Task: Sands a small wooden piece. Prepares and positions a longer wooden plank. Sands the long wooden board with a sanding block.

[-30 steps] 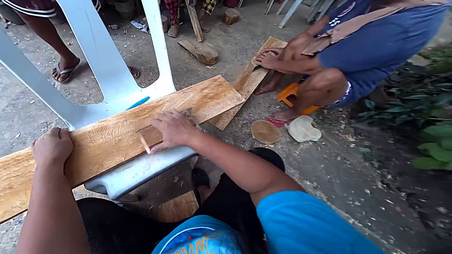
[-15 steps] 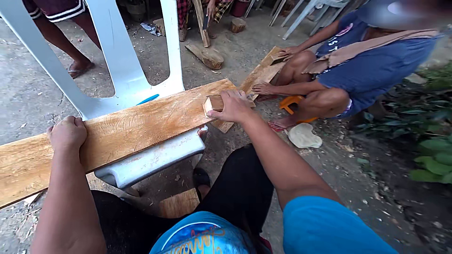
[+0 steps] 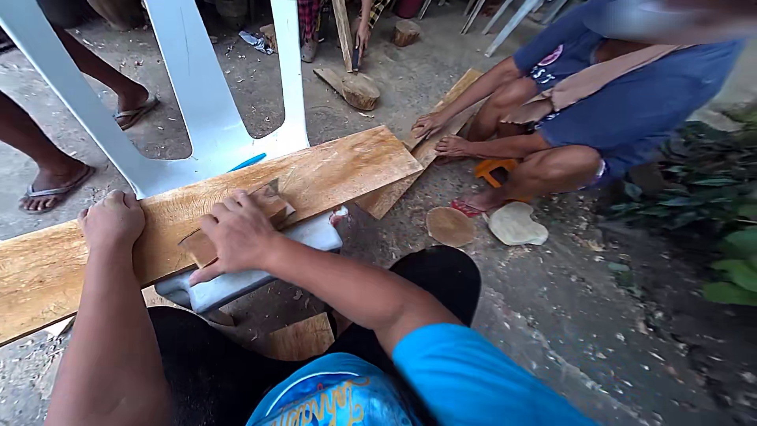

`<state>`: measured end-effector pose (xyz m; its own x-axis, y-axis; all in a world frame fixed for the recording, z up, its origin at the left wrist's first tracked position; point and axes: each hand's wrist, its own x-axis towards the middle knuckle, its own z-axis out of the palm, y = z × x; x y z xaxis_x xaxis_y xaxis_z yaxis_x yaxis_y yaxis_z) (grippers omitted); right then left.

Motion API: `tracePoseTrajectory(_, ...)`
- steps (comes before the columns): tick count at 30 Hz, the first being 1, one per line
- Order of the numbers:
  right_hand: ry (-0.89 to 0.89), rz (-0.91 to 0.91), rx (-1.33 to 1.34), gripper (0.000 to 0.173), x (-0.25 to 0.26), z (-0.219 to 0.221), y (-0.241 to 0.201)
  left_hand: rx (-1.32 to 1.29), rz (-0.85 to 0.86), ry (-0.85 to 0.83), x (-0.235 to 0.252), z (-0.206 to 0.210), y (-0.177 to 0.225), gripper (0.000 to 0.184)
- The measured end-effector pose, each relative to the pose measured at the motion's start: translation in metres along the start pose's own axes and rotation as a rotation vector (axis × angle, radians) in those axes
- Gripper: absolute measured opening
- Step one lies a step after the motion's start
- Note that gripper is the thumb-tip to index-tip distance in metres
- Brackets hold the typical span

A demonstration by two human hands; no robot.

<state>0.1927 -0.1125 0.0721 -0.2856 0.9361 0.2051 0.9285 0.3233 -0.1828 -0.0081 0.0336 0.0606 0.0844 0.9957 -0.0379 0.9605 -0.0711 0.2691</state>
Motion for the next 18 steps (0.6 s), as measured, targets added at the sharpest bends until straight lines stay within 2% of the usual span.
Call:
tracePoseTrajectory(2,-0.082,-0.098,0.059,0.085,0.016,0.002,-0.022,-0.010,-0.002,0.005,-0.002,-0.001,-0.002,0.052)
tracePoseTrajectory(5,-0.108,-0.039,0.055,0.079,0.005,-0.012,-0.003,-0.027,0.012,0.025,0.001,0.003,-0.010,0.050)
tracePoseTrajectory(7,-0.023,0.064,0.002,0.078,-0.015,-0.022,0.038,-0.032,0.032,0.031,0.003,0.005,-0.012,0.052)
tracePoseTrajectory(10,0.061,0.223,-0.127,0.085,-0.055,-0.040,0.123,-0.045,0.025,0.023,0.000,0.003,-0.009,0.053)
tracePoseTrajectory(14,0.025,0.499,-0.241,0.093,-0.097,-0.063,0.227,-0.036,-0.001,0.011,-0.002,-0.001,-0.004,0.053)
tracePoseTrajectory(16,0.011,0.593,-0.270,0.094,-0.105,-0.068,0.244,-0.022,-0.024,-0.005,-0.001,-0.002,0.001,0.053)
tracePoseTrajectory(18,-0.002,0.634,-0.271,0.096,-0.100,-0.068,0.234,-0.019,-0.035,-0.006,0.000,-0.002,0.002,0.053)
